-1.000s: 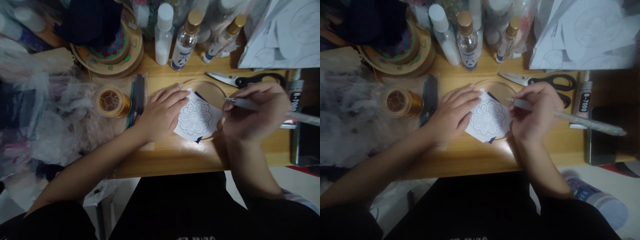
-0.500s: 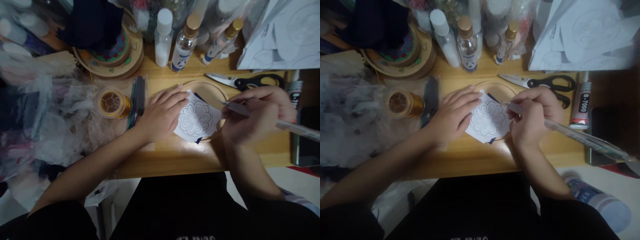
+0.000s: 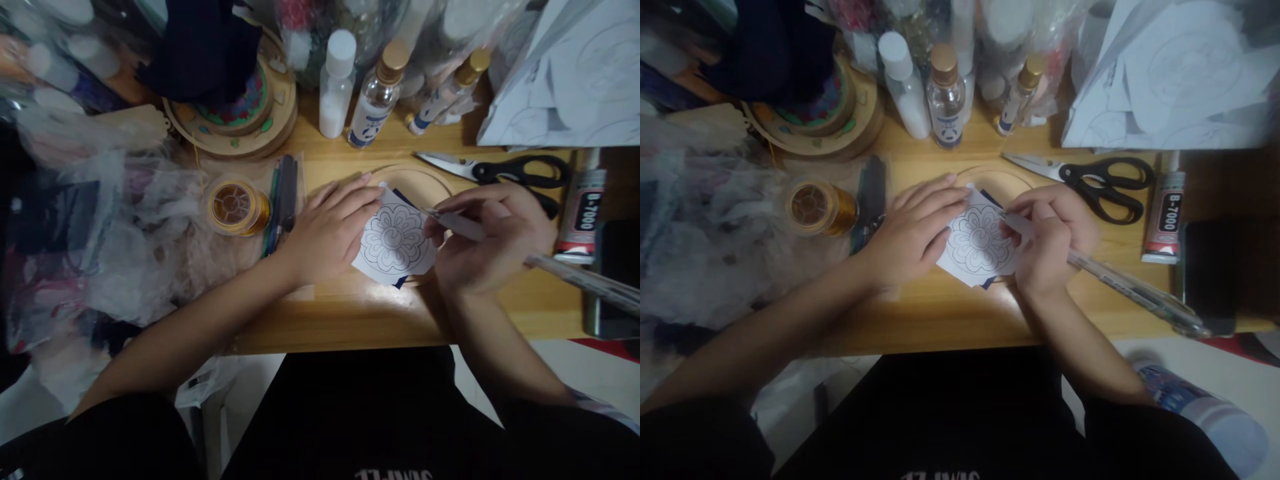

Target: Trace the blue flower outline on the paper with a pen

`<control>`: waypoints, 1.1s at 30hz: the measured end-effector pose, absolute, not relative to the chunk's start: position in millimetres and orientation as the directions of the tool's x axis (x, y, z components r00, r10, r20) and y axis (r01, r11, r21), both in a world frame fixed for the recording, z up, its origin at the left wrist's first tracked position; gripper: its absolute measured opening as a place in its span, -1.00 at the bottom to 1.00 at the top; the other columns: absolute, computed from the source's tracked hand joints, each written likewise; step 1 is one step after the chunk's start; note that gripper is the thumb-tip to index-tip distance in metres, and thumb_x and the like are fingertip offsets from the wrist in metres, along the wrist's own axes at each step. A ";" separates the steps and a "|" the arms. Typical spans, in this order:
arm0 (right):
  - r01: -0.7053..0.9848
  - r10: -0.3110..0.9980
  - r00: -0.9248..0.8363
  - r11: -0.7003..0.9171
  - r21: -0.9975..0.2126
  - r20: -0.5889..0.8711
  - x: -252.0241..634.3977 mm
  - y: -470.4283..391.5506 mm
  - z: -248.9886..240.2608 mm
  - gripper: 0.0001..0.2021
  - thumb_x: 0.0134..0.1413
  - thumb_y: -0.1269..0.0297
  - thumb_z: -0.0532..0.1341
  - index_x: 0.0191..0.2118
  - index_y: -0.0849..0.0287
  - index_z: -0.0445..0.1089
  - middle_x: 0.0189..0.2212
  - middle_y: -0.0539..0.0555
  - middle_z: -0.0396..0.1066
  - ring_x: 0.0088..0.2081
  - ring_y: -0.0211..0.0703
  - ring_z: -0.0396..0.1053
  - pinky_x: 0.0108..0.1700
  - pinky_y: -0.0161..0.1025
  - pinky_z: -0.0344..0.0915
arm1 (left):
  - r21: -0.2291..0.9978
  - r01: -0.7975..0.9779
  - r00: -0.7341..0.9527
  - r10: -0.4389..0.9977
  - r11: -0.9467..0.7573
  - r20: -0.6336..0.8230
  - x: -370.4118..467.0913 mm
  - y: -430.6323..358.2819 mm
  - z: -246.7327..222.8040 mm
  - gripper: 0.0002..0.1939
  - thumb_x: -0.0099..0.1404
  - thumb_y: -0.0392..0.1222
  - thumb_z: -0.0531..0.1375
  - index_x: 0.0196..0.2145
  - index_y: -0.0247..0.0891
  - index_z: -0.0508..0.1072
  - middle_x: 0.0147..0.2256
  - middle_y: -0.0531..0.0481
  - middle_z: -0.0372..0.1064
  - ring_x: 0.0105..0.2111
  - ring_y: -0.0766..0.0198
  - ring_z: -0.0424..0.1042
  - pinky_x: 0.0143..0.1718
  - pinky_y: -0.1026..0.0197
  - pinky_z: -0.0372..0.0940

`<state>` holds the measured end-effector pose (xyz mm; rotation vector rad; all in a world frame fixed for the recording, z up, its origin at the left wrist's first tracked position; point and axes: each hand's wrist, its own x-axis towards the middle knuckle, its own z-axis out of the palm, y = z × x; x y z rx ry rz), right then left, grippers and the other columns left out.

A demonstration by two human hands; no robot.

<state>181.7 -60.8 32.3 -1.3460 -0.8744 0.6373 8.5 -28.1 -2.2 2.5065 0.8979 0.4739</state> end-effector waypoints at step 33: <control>0.466 0.962 0.205 0.064 -0.883 0.178 187.8 -70.6 9.2 -0.80 -0.08 0.50 0.13 -0.54 0.09 0.44 -0.64 -0.08 0.40 -0.59 -0.28 0.35 -0.49 -0.29 0.29 | 0.509 0.503 0.711 0.670 -0.698 0.216 11.7 -30.1 -2.9 -0.56 0.39 -0.39 0.03 0.19 -0.36 0.39 0.28 -0.20 0.34 0.39 0.01 0.17 0.36 -0.13 0.11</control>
